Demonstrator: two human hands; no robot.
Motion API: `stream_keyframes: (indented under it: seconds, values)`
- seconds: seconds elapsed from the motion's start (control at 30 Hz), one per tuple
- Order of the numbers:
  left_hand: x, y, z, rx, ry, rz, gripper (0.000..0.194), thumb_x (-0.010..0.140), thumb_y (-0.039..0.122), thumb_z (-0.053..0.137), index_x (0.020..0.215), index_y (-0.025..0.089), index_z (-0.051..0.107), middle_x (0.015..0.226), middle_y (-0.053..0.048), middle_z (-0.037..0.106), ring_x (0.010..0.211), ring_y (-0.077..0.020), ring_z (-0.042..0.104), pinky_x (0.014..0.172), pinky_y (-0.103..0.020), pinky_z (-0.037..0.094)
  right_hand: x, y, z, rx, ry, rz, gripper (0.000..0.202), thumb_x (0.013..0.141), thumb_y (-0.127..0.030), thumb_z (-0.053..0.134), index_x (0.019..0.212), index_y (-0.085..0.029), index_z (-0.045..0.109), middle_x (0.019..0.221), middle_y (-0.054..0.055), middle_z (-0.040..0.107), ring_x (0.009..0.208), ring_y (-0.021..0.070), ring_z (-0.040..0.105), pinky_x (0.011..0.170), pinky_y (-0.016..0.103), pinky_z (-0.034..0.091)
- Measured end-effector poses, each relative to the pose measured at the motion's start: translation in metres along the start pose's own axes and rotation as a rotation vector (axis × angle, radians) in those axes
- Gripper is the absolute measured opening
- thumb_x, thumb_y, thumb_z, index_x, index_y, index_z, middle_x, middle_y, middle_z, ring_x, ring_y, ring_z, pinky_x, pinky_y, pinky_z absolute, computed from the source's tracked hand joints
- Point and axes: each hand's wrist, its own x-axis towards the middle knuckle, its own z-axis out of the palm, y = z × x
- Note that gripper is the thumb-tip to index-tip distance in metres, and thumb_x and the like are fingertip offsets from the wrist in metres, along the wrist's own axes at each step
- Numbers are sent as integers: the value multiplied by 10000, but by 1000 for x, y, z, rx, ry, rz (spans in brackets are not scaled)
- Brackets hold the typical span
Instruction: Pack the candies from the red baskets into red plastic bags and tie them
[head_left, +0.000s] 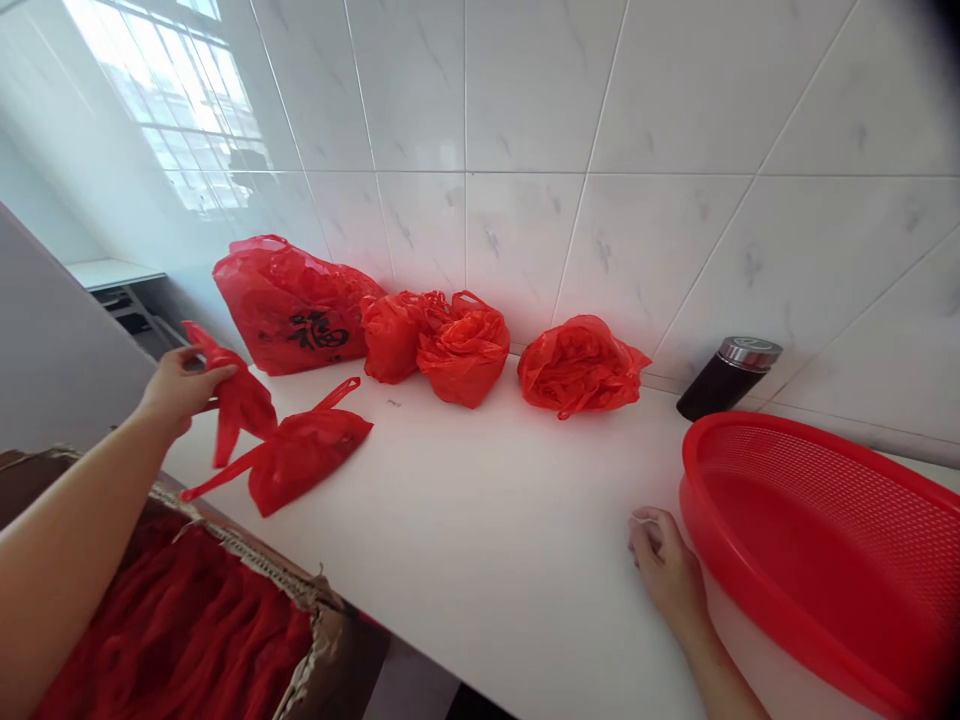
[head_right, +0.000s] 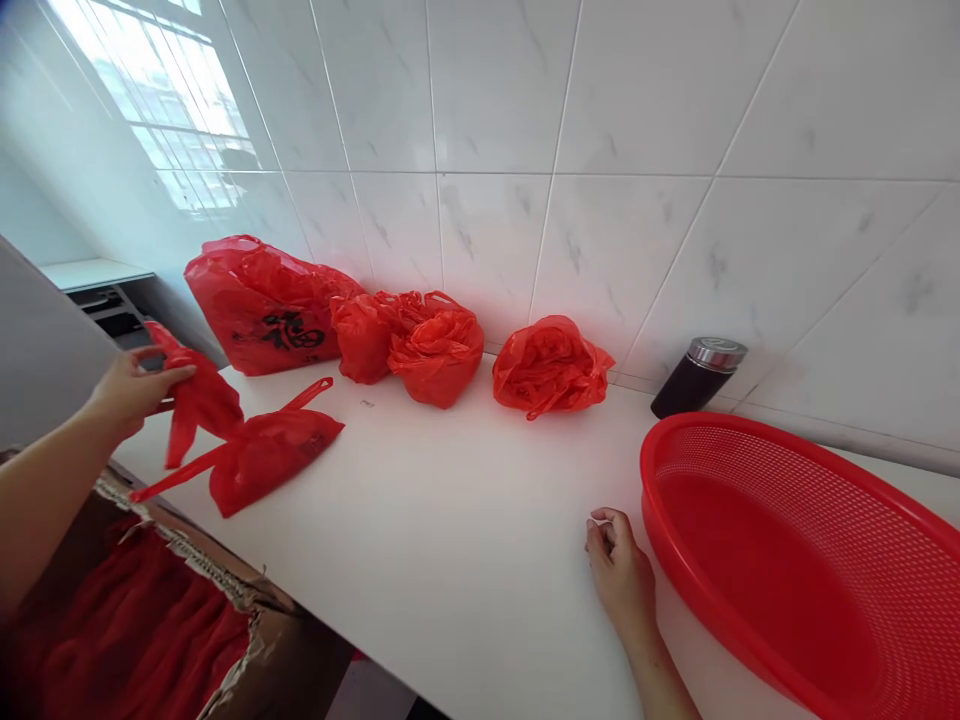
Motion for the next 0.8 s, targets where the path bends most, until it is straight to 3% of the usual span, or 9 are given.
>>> stream_keyframes:
  seconds: [0.1,0.23,0.3,0.37,0.43,0.5,0.6,0.73,0.8]
  values:
    - [-20,39,4,-176,-44,-36,680,787,188,662,1390,213,346,737,65,560,615,-69,540,737,-375,516,3,0,0,-1,-4,20,261,856,-500,444,943,-260,498,680,-4,612,566,179,563,520,274,415]
    - [-82,85,43,-423,-253,-5,484,824,159,603,1282,273,496,849,54,607,629,-32,545,704,-223,501,-3,-27,1,177,-52,105,290,822,-504,492,946,-243,510,715,5,623,628,179,593,597,295,456]
    - [-131,98,76,-672,-535,-167,385,776,138,634,1145,240,593,872,28,635,686,-71,606,714,-230,517,-17,-56,2,414,-223,115,377,813,-521,508,1048,-226,510,797,30,643,664,178,615,642,319,489]
    - [-187,105,111,-710,-728,-309,313,728,130,667,1030,203,634,880,-7,666,743,-116,650,752,-264,531,-34,-89,5,555,-433,-4,594,781,-513,584,1295,-265,420,1090,79,626,781,185,636,713,356,513]
    - [-241,108,140,-660,-949,-381,279,724,185,686,999,193,641,980,-64,692,862,-183,677,776,-307,533,-48,-117,9,435,-419,-126,832,689,-476,719,1413,-335,334,1231,81,563,860,204,614,783,399,507]
    - [-284,110,157,-583,-1176,-355,314,770,276,653,1076,216,620,1091,-92,674,1002,-233,655,818,-353,527,-54,-131,12,392,-263,-168,790,710,-483,711,1409,-343,369,1252,67,550,977,226,586,886,422,468]
    - [-313,110,167,-326,-1304,-29,488,827,340,571,1303,283,484,1113,-89,644,1013,-241,639,808,-400,529,-48,-128,8,537,-154,-86,401,898,-508,462,1219,-290,565,1122,48,613,940,195,598,852,363,477]
    - [-302,97,179,123,-886,779,516,831,361,567,1336,311,479,1226,-117,564,1134,-300,527,926,-497,434,-38,-109,-1,682,-132,35,449,935,-543,347,864,-217,648,656,-3,543,622,139,528,607,259,445]
    - [-291,88,187,276,-834,938,434,822,391,580,1243,287,558,1288,-124,534,1202,-328,463,962,-511,387,-35,-104,-2,722,-116,71,489,930,-561,346,776,-203,641,592,-15,482,586,127,486,571,238,408]
